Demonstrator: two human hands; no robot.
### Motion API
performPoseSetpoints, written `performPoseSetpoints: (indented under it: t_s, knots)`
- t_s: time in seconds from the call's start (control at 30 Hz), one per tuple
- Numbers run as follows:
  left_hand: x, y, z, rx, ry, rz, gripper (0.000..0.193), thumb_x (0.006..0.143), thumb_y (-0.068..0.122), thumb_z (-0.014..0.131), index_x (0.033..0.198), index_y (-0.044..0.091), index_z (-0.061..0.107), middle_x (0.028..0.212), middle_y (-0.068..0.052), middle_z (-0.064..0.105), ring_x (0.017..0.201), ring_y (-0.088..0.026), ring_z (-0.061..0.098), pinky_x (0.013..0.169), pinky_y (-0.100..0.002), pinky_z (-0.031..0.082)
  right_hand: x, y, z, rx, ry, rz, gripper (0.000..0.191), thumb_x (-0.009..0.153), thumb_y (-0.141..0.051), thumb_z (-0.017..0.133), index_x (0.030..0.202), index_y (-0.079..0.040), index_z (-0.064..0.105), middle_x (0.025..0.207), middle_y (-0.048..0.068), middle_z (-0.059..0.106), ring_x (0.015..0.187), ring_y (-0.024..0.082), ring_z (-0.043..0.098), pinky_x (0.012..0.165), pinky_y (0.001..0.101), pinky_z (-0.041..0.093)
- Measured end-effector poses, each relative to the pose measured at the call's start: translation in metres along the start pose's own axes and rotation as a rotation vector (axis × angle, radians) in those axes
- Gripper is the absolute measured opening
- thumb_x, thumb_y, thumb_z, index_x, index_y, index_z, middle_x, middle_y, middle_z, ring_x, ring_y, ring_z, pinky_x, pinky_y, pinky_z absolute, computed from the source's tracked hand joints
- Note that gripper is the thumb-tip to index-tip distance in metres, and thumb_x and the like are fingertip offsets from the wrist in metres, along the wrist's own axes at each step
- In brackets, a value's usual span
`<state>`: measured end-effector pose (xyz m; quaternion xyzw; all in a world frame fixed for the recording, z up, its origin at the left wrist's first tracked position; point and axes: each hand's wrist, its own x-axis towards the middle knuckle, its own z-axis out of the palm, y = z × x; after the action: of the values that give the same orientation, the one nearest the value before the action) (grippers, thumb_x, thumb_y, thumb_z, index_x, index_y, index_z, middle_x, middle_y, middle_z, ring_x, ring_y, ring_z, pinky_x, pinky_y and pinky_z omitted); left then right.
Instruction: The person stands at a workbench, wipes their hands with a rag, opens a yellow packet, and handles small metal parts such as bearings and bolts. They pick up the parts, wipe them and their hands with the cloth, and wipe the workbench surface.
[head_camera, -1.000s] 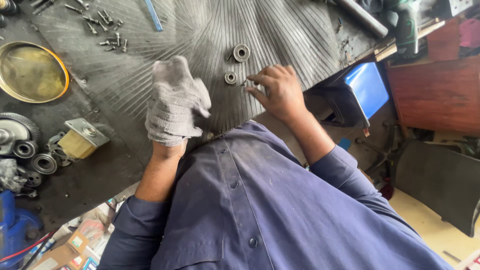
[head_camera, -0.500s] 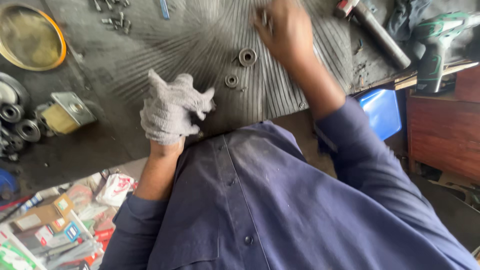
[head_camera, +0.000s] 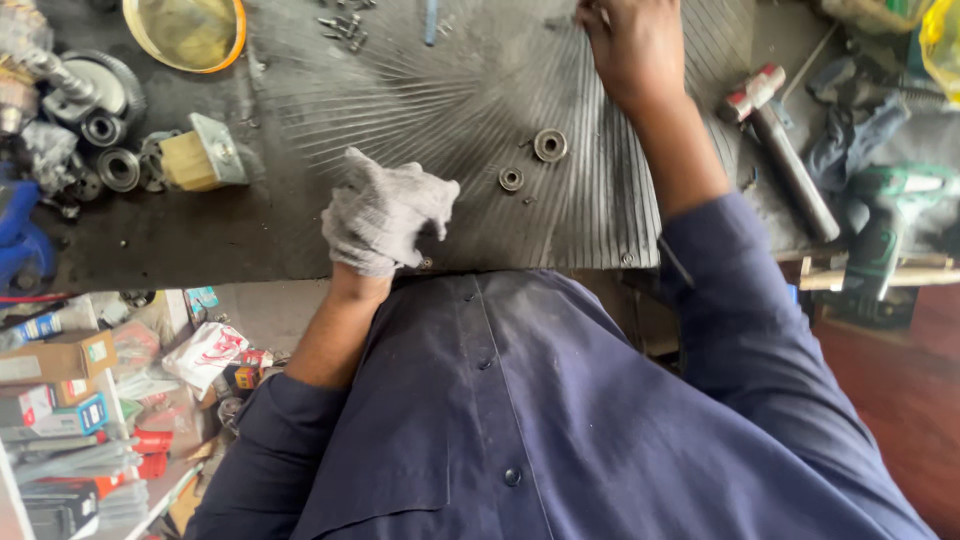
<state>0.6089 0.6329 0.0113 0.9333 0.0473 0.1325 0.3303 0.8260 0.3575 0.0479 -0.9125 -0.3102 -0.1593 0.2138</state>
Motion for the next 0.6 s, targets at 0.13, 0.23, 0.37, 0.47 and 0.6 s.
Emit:
performPoseSetpoints:
  t_s: [0.13, 0.23, 0.37, 0.47, 0.6]
  knots:
    - [-0.005, -0.012, 0.009, -0.181, -0.039, 0.016, 0.03, 0.1, 0.029, 0.071, 0.12, 0.007, 0.068, 0.108, -0.012, 0.075, 0.094, -0.029, 0.072, 0.079, -0.04, 0.057, -0.036, -0.028, -0.011, 0.067, -0.092, 0.022, 0.008, 0.099, -0.016, 0.08, 0.102, -0.011, 0.073, 0.104, 0.007, 0.069, 0.1, 0.031, 0.064, 0.089, 0.0454, 0.046]
    - [-0.004, -0.008, 0.013, -0.444, -0.137, -0.122, 0.029, 0.099, 0.032, 0.069, 0.116, 0.008, 0.068, 0.108, -0.01, 0.074, 0.097, -0.027, 0.073, 0.08, -0.041, 0.057, -0.05, -0.044, -0.018, 0.05, -0.07, 0.024, 0.009, 0.098, -0.013, 0.078, 0.107, -0.013, 0.075, 0.109, 0.003, 0.07, 0.104, 0.029, 0.065, 0.09, 0.0435, 0.046]
    - [0.0, -0.004, 0.013, -0.262, -0.194, -0.009, 0.032, 0.101, 0.031, 0.068, 0.121, 0.007, 0.065, 0.108, -0.012, 0.073, 0.097, -0.03, 0.07, 0.079, -0.041, 0.054, -0.062, -0.05, -0.024, 0.131, -0.092, 0.045, 0.019, 0.098, -0.011, 0.075, 0.118, -0.012, 0.075, 0.112, 0.004, 0.07, 0.109, 0.028, 0.065, 0.095, 0.0424, 0.046]
    - [-0.003, 0.0, 0.015, -0.626, -0.203, -0.085, 0.034, 0.104, 0.029, 0.066, 0.128, 0.005, 0.062, 0.116, -0.01, 0.072, 0.104, -0.025, 0.069, 0.088, -0.038, 0.054, -0.059, -0.053, -0.019, 0.144, -0.106, 0.107, 0.024, 0.097, -0.019, 0.08, 0.119, -0.012, 0.075, 0.107, 0.006, 0.069, 0.104, 0.028, 0.065, 0.09, 0.043, 0.049]
    - [-0.009, 0.008, 0.022, -1.363, -0.195, -0.244, 0.033, 0.11, 0.024, 0.063, 0.136, 0.003, 0.06, 0.131, -0.006, 0.068, 0.118, -0.016, 0.066, 0.106, -0.033, 0.054, -0.031, -0.069, 0.002, 0.207, -0.149, 0.353, 0.027, 0.098, -0.031, 0.08, 0.118, -0.013, 0.074, 0.107, 0.005, 0.072, 0.098, 0.027, 0.069, 0.082, 0.0421, 0.055]
